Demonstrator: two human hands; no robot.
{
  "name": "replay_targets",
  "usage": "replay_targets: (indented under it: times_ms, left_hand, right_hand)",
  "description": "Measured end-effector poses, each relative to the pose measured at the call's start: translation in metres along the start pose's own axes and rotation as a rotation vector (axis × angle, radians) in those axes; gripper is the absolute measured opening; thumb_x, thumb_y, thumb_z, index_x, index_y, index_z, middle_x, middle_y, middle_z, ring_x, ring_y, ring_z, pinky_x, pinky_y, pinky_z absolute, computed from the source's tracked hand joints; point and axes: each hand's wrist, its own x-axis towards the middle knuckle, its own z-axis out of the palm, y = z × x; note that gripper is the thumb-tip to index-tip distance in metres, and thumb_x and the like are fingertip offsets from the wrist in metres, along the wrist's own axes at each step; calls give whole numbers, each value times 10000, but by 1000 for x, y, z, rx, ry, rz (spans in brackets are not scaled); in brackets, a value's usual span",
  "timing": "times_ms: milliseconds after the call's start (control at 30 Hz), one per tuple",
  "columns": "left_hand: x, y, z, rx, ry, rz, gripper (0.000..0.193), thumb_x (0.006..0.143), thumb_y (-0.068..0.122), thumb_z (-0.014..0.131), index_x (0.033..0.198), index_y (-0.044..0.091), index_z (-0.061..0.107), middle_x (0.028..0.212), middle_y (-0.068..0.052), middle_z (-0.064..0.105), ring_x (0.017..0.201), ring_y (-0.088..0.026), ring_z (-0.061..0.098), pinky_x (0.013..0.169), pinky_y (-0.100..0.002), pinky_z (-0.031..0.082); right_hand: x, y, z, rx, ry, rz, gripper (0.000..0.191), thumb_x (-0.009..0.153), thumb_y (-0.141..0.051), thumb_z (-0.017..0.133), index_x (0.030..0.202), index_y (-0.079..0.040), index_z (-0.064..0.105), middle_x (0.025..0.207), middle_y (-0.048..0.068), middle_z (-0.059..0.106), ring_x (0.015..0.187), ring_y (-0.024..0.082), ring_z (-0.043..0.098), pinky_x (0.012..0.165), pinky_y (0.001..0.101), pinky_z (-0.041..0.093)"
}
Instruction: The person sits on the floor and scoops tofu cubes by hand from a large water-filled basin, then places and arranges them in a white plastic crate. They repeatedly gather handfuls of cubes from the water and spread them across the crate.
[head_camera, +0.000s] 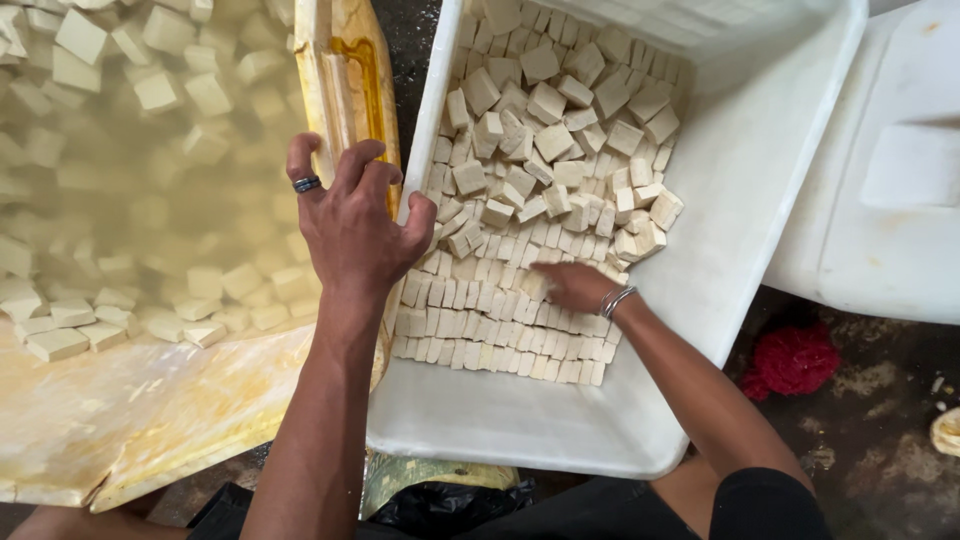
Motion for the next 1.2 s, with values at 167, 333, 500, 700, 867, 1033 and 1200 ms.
replay_targets:
  times_ms: [167,333,500,700,867,1033,1200]
  left_hand:
    - [0,-1,0,-8,-6,-5,172,819,217,728,911,73,713,1173,-28,682,1393,-397,354,1146,-432,383]
    - [1,0,-1,-2,-2,9,171,814,220,731,891,69,711,1148,-37,684,1379,-385,365,1163,-447,374]
    - [0,1,-1,-21,-6,-18,180,812,217,716,903,61,722,1168,-41,692,1385,-401,356,1143,-433,380]
    - [2,0,-1,0,6,0,175,805,223,727,884,68,716,1150,-41,693,1374,-397,374,1154,-439,376]
    - [2,1,-1,-21,16,-2,167,808,214,721,896,72,720,1157,-38,696,1377,-407,380,1147,-431,377]
    - [3,2,-2,-44,7,-21,173,795,211,717,889,66,718,1152,-48,695,1362,-419,385,1125,-434,380]
    - [6,5,-6,-19,17,-1,174,792,211,720,888,65,718,1134,-43,687,1358,-396,400,1154,-457,379]
  right_hand:
    - [7,-7,-13,-53,19,0,536,889,-376,692,1352,-115,615,1279,110,658,1153,312,633,983,426,508]
    - [-1,-24,-13,-67,110,232,405,927,-423,660,1188,-117,704,1188,123,698,1106,320,667,948,452,533]
    - [-18,-24,1,-148,54,255,445,947,-452,646,1194,-81,661,1144,177,691,1051,360,678,889,466,555]
    - [-8,-28,5,-82,238,219,411,973,-475,619,1143,-108,688,1057,143,725,1032,331,675,857,470,553]
    - [1,-36,14,-44,310,212,339,941,-346,604,1201,-141,676,1062,123,720,971,331,686,812,482,556]
    - [-6,-37,29,-120,316,117,360,929,-322,607,1218,-113,658,1094,136,710,947,345,689,796,479,563]
    - [14,-36,-8,-124,518,157,292,991,-296,593,1166,-80,681,1129,140,715,1022,348,680,866,474,559]
